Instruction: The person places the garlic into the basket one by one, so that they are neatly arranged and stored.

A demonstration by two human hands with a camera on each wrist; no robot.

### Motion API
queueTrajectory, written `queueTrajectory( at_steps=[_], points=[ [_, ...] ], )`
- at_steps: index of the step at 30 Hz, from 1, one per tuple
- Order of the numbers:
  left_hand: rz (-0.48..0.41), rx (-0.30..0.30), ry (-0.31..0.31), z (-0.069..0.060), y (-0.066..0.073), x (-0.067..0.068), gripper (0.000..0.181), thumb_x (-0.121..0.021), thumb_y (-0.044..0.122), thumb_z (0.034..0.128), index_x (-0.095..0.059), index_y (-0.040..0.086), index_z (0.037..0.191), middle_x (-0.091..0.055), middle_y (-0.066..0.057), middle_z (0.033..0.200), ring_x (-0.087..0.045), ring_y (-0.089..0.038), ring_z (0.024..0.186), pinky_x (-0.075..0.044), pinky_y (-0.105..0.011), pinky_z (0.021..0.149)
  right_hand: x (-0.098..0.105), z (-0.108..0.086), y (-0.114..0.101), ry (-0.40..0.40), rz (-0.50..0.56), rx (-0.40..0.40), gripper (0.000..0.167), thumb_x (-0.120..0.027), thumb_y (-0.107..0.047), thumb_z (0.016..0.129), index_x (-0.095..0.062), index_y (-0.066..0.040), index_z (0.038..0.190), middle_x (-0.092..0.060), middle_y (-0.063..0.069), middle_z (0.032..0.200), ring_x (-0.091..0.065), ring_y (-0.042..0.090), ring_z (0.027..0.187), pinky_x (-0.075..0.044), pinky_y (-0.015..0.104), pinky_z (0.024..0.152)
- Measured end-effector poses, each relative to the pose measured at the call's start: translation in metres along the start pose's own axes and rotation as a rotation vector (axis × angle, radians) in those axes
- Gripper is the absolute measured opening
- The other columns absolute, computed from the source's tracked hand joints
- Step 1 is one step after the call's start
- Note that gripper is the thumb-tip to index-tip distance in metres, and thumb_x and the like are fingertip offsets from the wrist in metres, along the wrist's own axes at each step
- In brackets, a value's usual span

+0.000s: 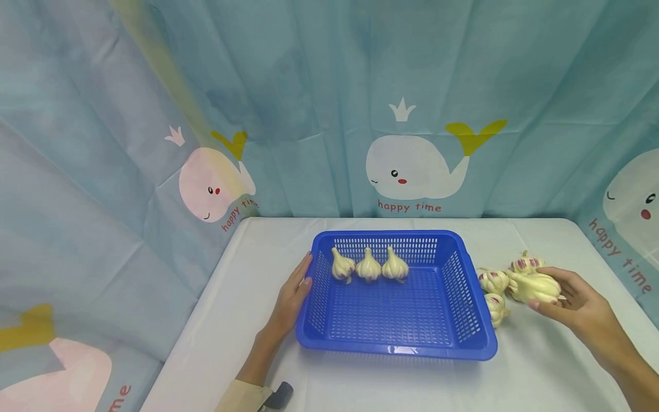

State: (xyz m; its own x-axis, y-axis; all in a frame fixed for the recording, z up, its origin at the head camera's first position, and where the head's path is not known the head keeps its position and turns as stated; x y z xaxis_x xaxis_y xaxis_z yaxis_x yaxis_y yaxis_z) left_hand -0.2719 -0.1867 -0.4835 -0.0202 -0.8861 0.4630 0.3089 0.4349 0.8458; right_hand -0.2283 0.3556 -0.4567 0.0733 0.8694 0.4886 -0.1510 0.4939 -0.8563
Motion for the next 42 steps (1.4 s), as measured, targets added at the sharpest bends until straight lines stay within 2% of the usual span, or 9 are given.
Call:
queueTrajectory(
  at_steps=[4,10,15,22,28,33,37,40,42],
  points=[
    [0.0,0.001,-0.002,0.0,-0.001,0.0,0.056,-0.04,0.031,0.1146,-0.031,0.018,0.169,-0.027,0.001,0.176,-0.022,-0.02,0.163,-0.018,-0.046,0.133,-0.002,0.004,-0.007,-0.003,0.019,0.013,0.065,-0.078,-0.007,0.096,-0.047,-0.02,0.152,-0.047,-0.02,0.147,-0.047,-0.021,0.116,-0.048,-0.001,0.087],
    [0.003,0.003,-0.006,0.0,-0.001,-0.001,0.056,-0.04,0.031,0.1146,-0.03,0.019,0.169,-0.027,0.0,0.176,-0.021,-0.02,0.163,-0.018,-0.046,0.133,-0.007,0.01,-0.019,-0.025,0.029,0.031,0.069,-0.076,-0.008,0.098,-0.046,-0.017,0.159,-0.049,-0.017,0.148,-0.048,-0.023,0.119,-0.049,0.0,0.089],
    [-0.001,0.012,-0.009,0.0,-0.001,-0.001,0.057,-0.039,0.032,0.1147,-0.029,0.019,0.169,-0.026,0.0,0.176,-0.021,-0.021,0.164,-0.018,-0.05,0.133,-0.008,0.014,-0.024,-0.023,0.033,0.004,0.067,-0.077,-0.01,0.098,-0.048,-0.016,0.159,-0.048,-0.017,0.147,-0.052,-0.022,0.116,-0.05,0.001,0.086],
    [0.003,0.013,-0.008,0.0,-0.002,-0.001,0.057,-0.039,0.032,0.1149,-0.029,0.019,0.169,-0.026,-0.002,0.176,-0.02,-0.021,0.164,-0.018,-0.051,0.133,-0.012,0.021,-0.034,-0.033,0.054,-0.002,0.067,-0.075,-0.011,0.1,-0.048,-0.02,0.16,-0.046,-0.009,0.154,-0.052,-0.022,0.118,-0.048,0.0,0.088],
    [0.016,0.008,-0.004,0.0,-0.002,-0.001,0.056,-0.038,0.031,0.1149,-0.029,0.019,0.169,-0.027,-0.001,0.176,-0.021,-0.02,0.164,-0.018,-0.05,0.133,-0.015,0.028,-0.036,-0.051,-0.001,-0.067,0.069,-0.074,-0.025,0.102,-0.043,-0.025,0.164,-0.039,0.001,0.168,-0.048,-0.019,0.126,-0.044,-0.001,0.09],
    [0.014,0.007,-0.003,0.0,0.0,-0.001,0.056,-0.039,0.031,0.1149,-0.03,0.019,0.169,-0.027,0.0,0.176,-0.022,-0.019,0.163,-0.019,-0.047,0.133,-0.018,0.034,-0.042,-0.058,0.0,-0.099,0.072,-0.072,-0.031,0.103,-0.038,-0.023,0.166,-0.035,-0.003,0.172,-0.043,0.004,0.151,-0.042,0.002,0.101],
    [0.012,0.004,-0.003,0.0,0.0,-0.001,0.056,-0.039,0.031,0.1149,-0.03,0.019,0.169,-0.027,0.001,0.176,-0.022,-0.019,0.163,-0.019,-0.045,0.133,-0.022,0.039,-0.05,-0.057,0.002,-0.104,0.073,-0.071,-0.033,0.104,-0.036,-0.021,0.167,-0.03,-0.004,0.174,-0.03,0.036,0.159,-0.04,0.004,0.104],
    [0.01,-0.003,0.0,0.0,0.0,-0.001,0.056,-0.039,0.03,0.115,-0.03,0.019,0.169,-0.027,0.0,0.176,-0.022,-0.02,0.163,-0.019,-0.045,0.133,-0.025,0.041,-0.055,-0.053,0.004,-0.1,0.073,-0.07,-0.033,0.104,-0.035,-0.022,0.167,-0.027,0.0,0.176,-0.028,0.043,0.158,-0.04,0.004,0.104],
    [0.007,-0.007,0.002,0.0,0.0,-0.001,0.056,-0.039,0.03,0.1151,-0.03,0.019,0.169,-0.027,-0.001,0.176,-0.023,-0.022,0.163,-0.019,-0.045,0.133,-0.026,0.043,-0.058,-0.051,0.006,-0.088,0.072,-0.069,-0.032,0.105,-0.034,-0.021,0.167,-0.028,0.002,0.175,-0.031,0.041,0.158,-0.042,0.004,0.103]
  ],
)
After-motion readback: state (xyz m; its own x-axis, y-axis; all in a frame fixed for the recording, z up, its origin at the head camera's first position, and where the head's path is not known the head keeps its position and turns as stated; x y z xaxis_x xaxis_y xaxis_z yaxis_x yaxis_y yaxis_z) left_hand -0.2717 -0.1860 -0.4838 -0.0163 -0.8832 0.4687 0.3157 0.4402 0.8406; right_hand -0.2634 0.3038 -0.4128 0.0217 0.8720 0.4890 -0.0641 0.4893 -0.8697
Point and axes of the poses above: each hand's wrist, its own z-axis towards the middle knuckle, its own x-axis out of the back of the hand, y = z × x, the point moved 10 cm from there along z, towards the middle knuckle
